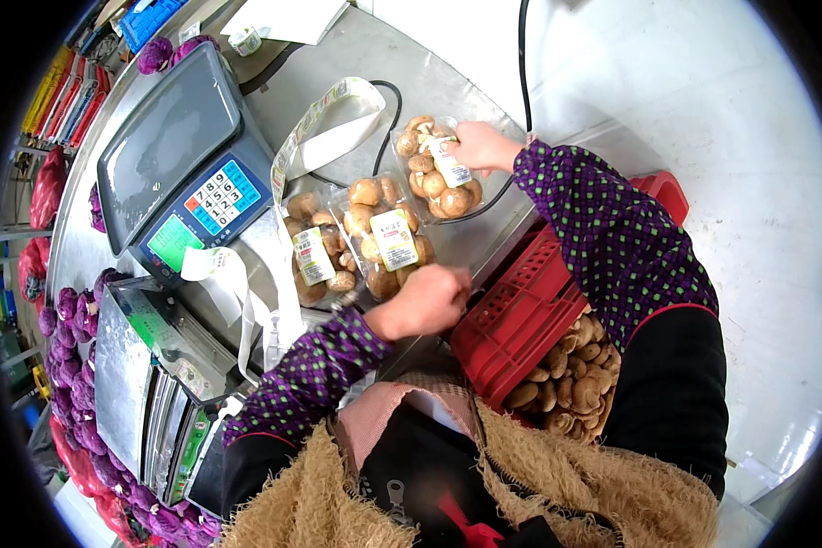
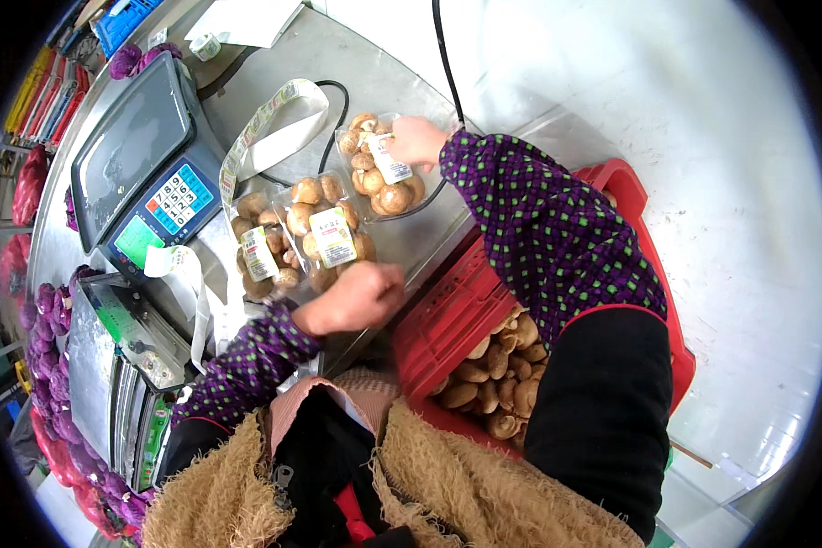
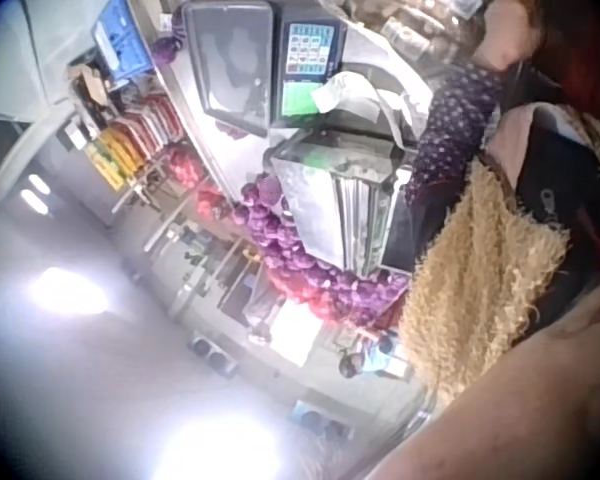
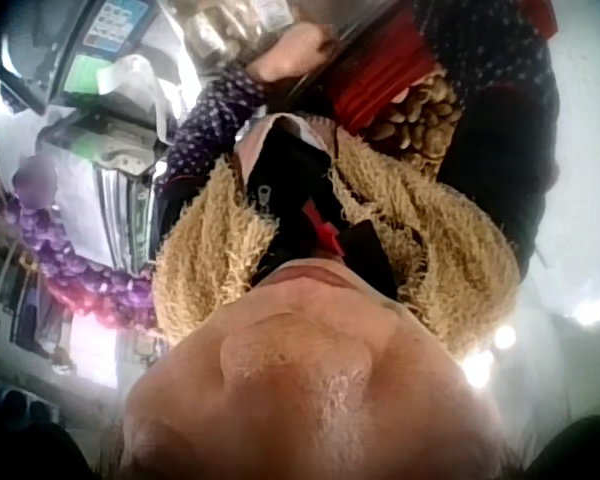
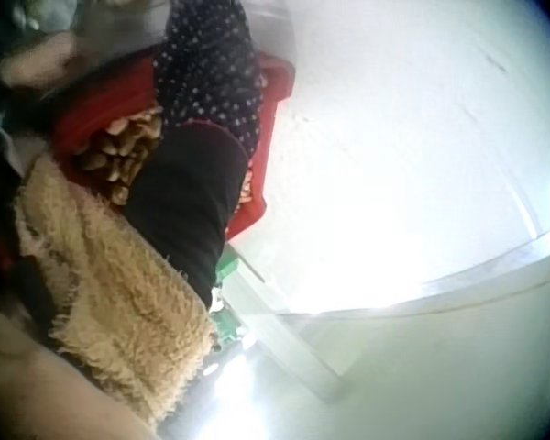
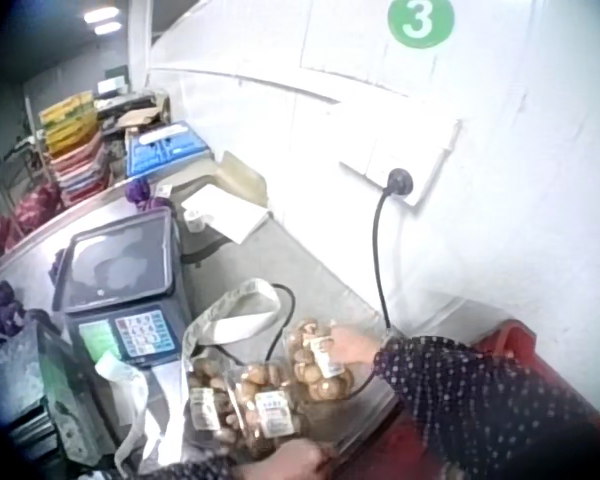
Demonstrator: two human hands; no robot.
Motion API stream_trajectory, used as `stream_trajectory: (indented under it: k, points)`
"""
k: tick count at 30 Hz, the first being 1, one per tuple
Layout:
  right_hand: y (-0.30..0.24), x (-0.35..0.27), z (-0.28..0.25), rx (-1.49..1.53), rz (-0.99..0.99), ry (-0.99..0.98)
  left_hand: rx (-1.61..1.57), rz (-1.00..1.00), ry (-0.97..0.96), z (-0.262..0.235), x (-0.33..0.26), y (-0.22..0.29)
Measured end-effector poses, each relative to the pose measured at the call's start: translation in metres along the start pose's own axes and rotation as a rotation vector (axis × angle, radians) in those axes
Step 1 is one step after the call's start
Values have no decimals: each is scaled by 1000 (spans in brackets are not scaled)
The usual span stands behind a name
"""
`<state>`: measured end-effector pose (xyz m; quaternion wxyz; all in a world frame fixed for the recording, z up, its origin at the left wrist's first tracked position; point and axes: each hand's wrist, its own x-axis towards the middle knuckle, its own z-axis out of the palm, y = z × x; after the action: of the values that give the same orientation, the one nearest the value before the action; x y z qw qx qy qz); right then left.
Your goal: The person repeatedly scoops mushrooms from a red bin into clear plastic containers, weighs them on a digital scale, seals them with a vacuum sealer, and applies labels. The process is repeated multiple times to produce several packaged units.
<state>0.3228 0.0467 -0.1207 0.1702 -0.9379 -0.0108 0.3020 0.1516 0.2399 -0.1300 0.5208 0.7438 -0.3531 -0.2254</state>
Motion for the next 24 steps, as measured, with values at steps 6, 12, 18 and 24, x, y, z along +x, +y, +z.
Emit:
stream_trajectory:
  k: [6, 12, 18, 24]
  points:
    - [-7, 5, -18, 161, 43, 39, 215, -20, -172, 3, -17, 14]
    - [-4, -4, 9, 241, -23, 25, 200, 161, 324, -3, -36, 21]
    - [-11, 6, 17, -52, -34, 243, 760, -304, 762, -62, -92, -22]
    - [-69, -50, 46, -49, -175, 32, 399, -836, 714, -90, -103, -65]
